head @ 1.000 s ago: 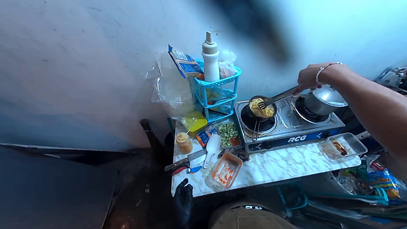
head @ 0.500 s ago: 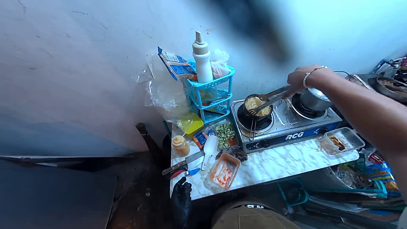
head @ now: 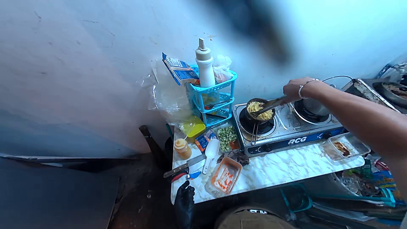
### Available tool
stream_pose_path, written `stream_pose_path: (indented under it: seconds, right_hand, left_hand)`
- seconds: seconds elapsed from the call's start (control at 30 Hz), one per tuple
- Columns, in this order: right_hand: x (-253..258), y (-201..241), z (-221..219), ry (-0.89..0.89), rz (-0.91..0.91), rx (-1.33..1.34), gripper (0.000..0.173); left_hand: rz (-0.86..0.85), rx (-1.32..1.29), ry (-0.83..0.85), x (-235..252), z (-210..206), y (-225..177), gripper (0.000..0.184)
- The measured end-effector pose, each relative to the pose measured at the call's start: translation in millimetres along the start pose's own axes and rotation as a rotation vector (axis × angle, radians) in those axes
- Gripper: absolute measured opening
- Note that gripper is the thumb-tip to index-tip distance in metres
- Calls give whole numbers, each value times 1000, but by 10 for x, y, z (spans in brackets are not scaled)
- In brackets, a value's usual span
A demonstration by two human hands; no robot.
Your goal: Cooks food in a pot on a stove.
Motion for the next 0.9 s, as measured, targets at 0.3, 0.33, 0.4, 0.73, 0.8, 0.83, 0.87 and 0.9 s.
stream_pose_path:
  seconds: [0.3,0.33,0.4,0.73,0.8,0.83,0.87,0.9]
  right_hand:
    - [-181,-277,348,-64,-21,-21,54]
    - [-217,-299,388,-66,-29,-25,53]
    - [-296,-313,426,-60,-49,-31,53]
    - [-99,-306,54,-83,-30,24,51]
    - [-86,-342,69,-96,-32,29,50]
    - [-94,-335,70,-106,-33,30,50]
    - [-109,-313,63,-113,-34,30,50]
    - [-134,-278,22,-110,-33,34,50]
  left_hand:
    - [-29,-5,35,182,-55,47,38]
    - [-34,-1,26,185,-56,34,38]
    - [-28,13,28,175,-67,-8,38]
    - [-18,36,48,122,-108,33,35]
    - [-22,42,42,135,-89,27,35]
    - [-29,38,40,147,-86,19,35]
    - [-41,34,35,158,-88,7,35]
    - [-46,33,32,156,-95,-11,35]
Point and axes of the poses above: each hand's wrist, its own x-axis towards the middle knuckle, its own z-axis out of the back of the hand, y = z × x, the point moved 9 cm from there along x, towards the middle knuckle, and after that the axes turned 10 degrees about x, right-handed, at the moved point
